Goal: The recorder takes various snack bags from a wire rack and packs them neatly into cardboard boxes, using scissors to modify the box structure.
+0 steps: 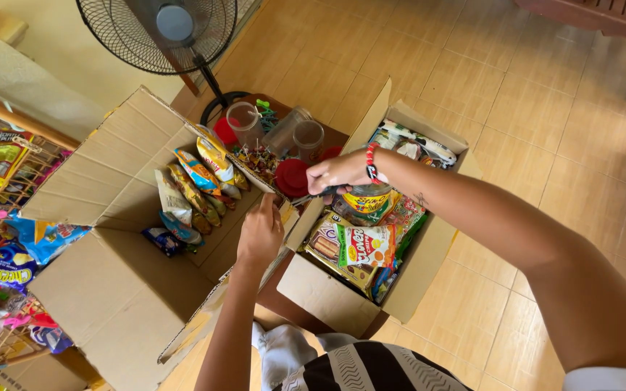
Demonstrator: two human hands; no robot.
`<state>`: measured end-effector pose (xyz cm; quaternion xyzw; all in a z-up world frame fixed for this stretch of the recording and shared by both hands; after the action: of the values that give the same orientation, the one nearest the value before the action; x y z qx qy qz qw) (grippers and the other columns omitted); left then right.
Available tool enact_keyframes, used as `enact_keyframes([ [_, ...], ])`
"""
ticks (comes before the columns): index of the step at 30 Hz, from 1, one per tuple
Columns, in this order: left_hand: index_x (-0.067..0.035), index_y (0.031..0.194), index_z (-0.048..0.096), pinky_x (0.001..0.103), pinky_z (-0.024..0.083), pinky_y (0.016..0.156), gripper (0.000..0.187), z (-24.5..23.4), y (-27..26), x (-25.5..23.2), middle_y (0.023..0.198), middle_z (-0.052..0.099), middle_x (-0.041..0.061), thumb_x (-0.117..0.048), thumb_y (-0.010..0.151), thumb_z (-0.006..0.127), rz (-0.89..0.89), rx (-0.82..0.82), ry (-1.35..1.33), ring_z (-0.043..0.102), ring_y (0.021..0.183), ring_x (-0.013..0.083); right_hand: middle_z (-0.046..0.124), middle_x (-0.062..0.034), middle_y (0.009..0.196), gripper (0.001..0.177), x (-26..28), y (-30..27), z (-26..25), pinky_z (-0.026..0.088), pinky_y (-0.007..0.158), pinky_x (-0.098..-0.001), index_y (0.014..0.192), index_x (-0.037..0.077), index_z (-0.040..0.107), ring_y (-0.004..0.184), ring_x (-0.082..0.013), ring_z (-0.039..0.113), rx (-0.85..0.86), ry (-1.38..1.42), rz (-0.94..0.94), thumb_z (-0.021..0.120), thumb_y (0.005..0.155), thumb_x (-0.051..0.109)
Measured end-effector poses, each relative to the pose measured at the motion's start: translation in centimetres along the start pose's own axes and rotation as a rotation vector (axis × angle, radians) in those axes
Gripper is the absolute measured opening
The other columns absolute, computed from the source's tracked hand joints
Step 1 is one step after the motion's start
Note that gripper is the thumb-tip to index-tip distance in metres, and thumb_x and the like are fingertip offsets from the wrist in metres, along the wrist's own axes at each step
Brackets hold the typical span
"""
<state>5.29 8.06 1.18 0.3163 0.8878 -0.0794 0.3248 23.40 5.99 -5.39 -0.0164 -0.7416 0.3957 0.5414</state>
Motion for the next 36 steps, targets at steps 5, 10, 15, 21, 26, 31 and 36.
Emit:
enact_keyframes([
  [5, 0.002, 0.117, 0.058, 0.052, 0.054, 0.080, 0.023, -0.1, 0.0, 0.0, 0.097, 0.067, 0.027, -0.003, 0.097, 0.049, -0.003, 0.003, 0.022, 0.068, 0.089, 0.0437, 0.068, 0.0012, 0.094, 0.019, -1.2, -3.1, 0.5, 0.043, 0.063, -0.0230, 0.103, 0.011, 0.064, 0.084, -0.0045, 0.061, -0.017, 0.211, -0.112, 0.064, 0.099, 0.029],
  [10, 0.001, 0.115, 0.060, 0.052, 0.054, 0.082, 0.021, -0.5, 0.3, 0.5, 0.099, 0.066, 0.027, -0.004, 0.097, 0.051, 0.028, -0.053, 0.029, 0.066, 0.094, 0.0433, 0.076, -0.0029, 0.097, 0.017, -5.7, -2.8, 0.2, 0.043, 0.061, -0.0228, 0.108, 0.008, 0.068, 0.073, -0.0065, 0.054, -0.099, 0.383, -0.205, 0.065, 0.098, 0.022],
  [15, 0.001, 0.116, 0.058, 0.050, 0.056, 0.079, 0.022, 0.3, 0.6, 1.1, 0.096, 0.067, 0.025, -0.004, 0.097, 0.048, 0.018, 0.005, 0.044, 0.068, 0.089, 0.0402, 0.069, -0.0066, 0.097, 0.021, -12.4, 1.3, 4.7, 0.045, 0.059, -0.0231, 0.116, 0.003, 0.067, 0.068, -0.0075, 0.053, -0.069, 0.616, -0.245, 0.062, 0.103, 0.019],
  [21, -0.001, 0.116, 0.058, 0.048, 0.058, 0.070, 0.029, 0.1, 0.3, 0.1, 0.079, 0.070, 0.022, -0.027, 0.105, 0.055, -0.122, 0.096, 0.026, 0.073, 0.072, 0.0391, 0.072, -0.0108, 0.102, 0.017, -11.3, 0.7, 6.2, 0.059, 0.069, -0.0281, 0.112, 0.004, 0.062, 0.077, -0.0138, 0.070, -0.087, 0.688, -0.355, 0.064, 0.096, 0.009],
  [26, -0.003, 0.120, 0.056, 0.047, 0.059, 0.068, 0.034, 1.4, 0.0, 0.8, 0.075, 0.070, 0.021, -0.030, 0.100, 0.060, -0.093, 0.166, 0.300, 0.073, 0.072, 0.0379, 0.073, -0.0107, 0.090, 0.013, -9.3, -2.3, 5.1, 0.063, 0.063, -0.0317, 0.102, 0.003, 0.062, 0.071, -0.0170, 0.074, -0.368, 0.364, -0.340, 0.070, 0.094, 0.009],
  [31, -0.005, 0.124, 0.052, 0.048, 0.059, 0.070, 0.030, 1.9, -0.1, 0.9, 0.085, 0.072, 0.020, -0.023, 0.100, 0.058, -0.077, 0.230, 0.386, 0.072, 0.076, 0.0370, 0.074, -0.0106, 0.079, 0.018, -2.6, -7.2, 3.9, 0.056, 0.056, -0.0361, 0.095, 0.006, 0.065, 0.066, -0.0236, 0.072, -0.691, -0.235, -0.422, 0.079, 0.091, 0.017],
  [36, -0.009, 0.129, 0.047, 0.048, 0.059, 0.073, 0.031, 2.2, 0.0, 1.5, 0.100, 0.072, 0.021, -0.019, 0.102, 0.056, -0.150, 0.306, 0.397, 0.073, 0.084, 0.0360, 0.072, -0.0088, 0.089, 0.015, 3.8, -11.2, 4.7, 0.055, 0.060, -0.0406, 0.101, 0.012, 0.069, 0.074, -0.0297, 0.070, -0.968, -0.698, -0.659, 0.076, 0.091, 0.021],
])
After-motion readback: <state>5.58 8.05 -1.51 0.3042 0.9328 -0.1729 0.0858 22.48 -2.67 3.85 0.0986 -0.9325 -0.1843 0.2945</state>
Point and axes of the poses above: each hand's wrist, its own y-axis towards the middle knuckle, its own z-axis out of the palm, x = y × z, the point moved 9 cm from there along y, towards the middle knuckle
